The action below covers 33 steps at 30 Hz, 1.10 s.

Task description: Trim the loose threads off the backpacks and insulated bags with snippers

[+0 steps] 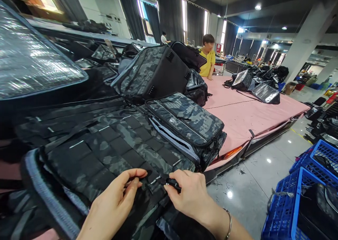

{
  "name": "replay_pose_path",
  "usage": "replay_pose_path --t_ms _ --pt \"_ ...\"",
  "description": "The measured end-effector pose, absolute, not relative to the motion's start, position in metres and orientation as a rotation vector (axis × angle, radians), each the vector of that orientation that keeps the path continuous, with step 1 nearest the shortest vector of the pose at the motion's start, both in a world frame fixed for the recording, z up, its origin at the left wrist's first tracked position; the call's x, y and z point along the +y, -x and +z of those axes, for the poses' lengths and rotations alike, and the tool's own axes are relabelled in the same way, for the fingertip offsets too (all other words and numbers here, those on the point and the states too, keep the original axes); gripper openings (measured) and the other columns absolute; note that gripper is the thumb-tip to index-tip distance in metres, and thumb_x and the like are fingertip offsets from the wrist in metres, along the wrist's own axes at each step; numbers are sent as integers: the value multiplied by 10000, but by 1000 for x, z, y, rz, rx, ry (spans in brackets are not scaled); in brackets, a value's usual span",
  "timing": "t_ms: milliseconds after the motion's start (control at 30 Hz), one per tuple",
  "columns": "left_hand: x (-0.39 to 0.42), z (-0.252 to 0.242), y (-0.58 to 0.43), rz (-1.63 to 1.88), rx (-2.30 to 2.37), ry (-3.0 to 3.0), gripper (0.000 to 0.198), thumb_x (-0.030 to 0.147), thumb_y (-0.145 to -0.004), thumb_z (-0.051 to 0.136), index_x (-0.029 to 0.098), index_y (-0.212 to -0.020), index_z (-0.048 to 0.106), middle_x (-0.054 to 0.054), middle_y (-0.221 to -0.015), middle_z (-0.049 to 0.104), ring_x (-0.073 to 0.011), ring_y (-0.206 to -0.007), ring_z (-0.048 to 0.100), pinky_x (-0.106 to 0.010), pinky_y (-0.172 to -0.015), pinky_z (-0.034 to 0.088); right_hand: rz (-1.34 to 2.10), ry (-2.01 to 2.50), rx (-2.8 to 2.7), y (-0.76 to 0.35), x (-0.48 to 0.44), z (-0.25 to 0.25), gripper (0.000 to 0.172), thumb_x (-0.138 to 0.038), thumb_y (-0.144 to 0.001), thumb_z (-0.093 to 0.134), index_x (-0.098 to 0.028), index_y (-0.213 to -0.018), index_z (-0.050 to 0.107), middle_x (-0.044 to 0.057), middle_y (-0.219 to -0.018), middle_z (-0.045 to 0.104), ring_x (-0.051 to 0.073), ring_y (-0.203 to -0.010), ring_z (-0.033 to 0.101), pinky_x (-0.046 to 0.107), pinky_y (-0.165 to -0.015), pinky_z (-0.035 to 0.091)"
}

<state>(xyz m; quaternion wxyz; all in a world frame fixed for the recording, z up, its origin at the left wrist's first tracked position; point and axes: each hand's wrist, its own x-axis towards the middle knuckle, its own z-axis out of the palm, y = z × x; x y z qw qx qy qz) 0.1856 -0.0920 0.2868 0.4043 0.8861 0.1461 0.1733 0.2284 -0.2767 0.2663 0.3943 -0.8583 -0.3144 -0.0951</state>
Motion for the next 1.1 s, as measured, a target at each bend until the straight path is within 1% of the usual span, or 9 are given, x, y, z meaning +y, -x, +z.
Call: replay_pose_path --t_ms 133,233,333,433,533,633,800,1000,1100 --pt "-90 282 -184 409 334 -2232 333 455 -742 362 225 -870 566 -74 -895 691 -228 -825 672 -361 -746 531 -280 2113 -739 -225 -274 258 152 -288 -876 553 -216 -1004 591 -1 -854 668 150 -733 634 213 -599 460" --pt "-89 279 -184 407 329 -2262 342 457 -750 380 222 -887 588 -71 -901 693 -225 -813 672 -351 -728 532 -313 2051 -653 -223 -272 253 163 -297 -884 545 -203 -1012 582 8 -862 669 141 -717 635 206 -613 484" --pt "-90 280 -185 401 294 -2312 377 493 -758 404 220 -890 628 -61 -888 691 -212 -753 662 -341 -718 533 -319 2015 -616 -224 -272 253 169 -304 -877 557 -195 -1002 588 11 -860 673 136 -717 638 196 -616 493" --pt "-93 283 -186 400 248 -2348 395 518 -759 419 218 -862 653 -52 -842 685 -192 -689 645 -312 -688 536 -248 2058 -686 -227 -275 258 161 -306 -866 571 -200 -983 607 2 -839 672 134 -706 631 195 -594 481" --pt "-96 285 -186 436 251 -2355 383 500 -765 406 215 -840 650 -48 -812 680 -178 -657 638 -285 -665 538 -172 2122 -777 -230 -279 266 157 -297 -849 596 -221 -984 621 -13 -838 675 133 -707 632 199 -601 474" --pt "-97 286 -186 446 265 -2372 383 490 -766 392 211 -827 646 -52 -810 679 -181 -660 640 -286 -665 539 -138 2176 -814 -232 -281 273 169 -287 -833 615 -230 -993 619 -15 -862 678 144 -742 647 203 -607 472" --pt "-96 284 -186 433 275 -2373 391 487 -771 385 208 -837 651 -58 -841 689 -188 -687 650 -298 -685 540 -160 2258 -770 -230 -278 272 146 -308 -842 607 -241 -972 608 -29 -802 663 148 -657 625 241 -614 466" --pt "-95 281 -185 457 259 -2379 361 470 -785 399 218 -829 653 -50 -832 702 -190 -693 654 -300 -697 539 -186 2083 -650 -220 -271 259 179 -292 -856 560 -201 -1002 607 20 -865 670 156 -724 625 223 -614 489" --pt "-96 282 -184 470 264 -2345 361 497 -788 427 222 -819 657 -43 -819 704 -190 -679 655 -293 -682 536 -130 1891 -522 -216 -264 254 187 -290 -817 591 -182 -967 617 25 -808 670 150 -683 626 220 -608 496"
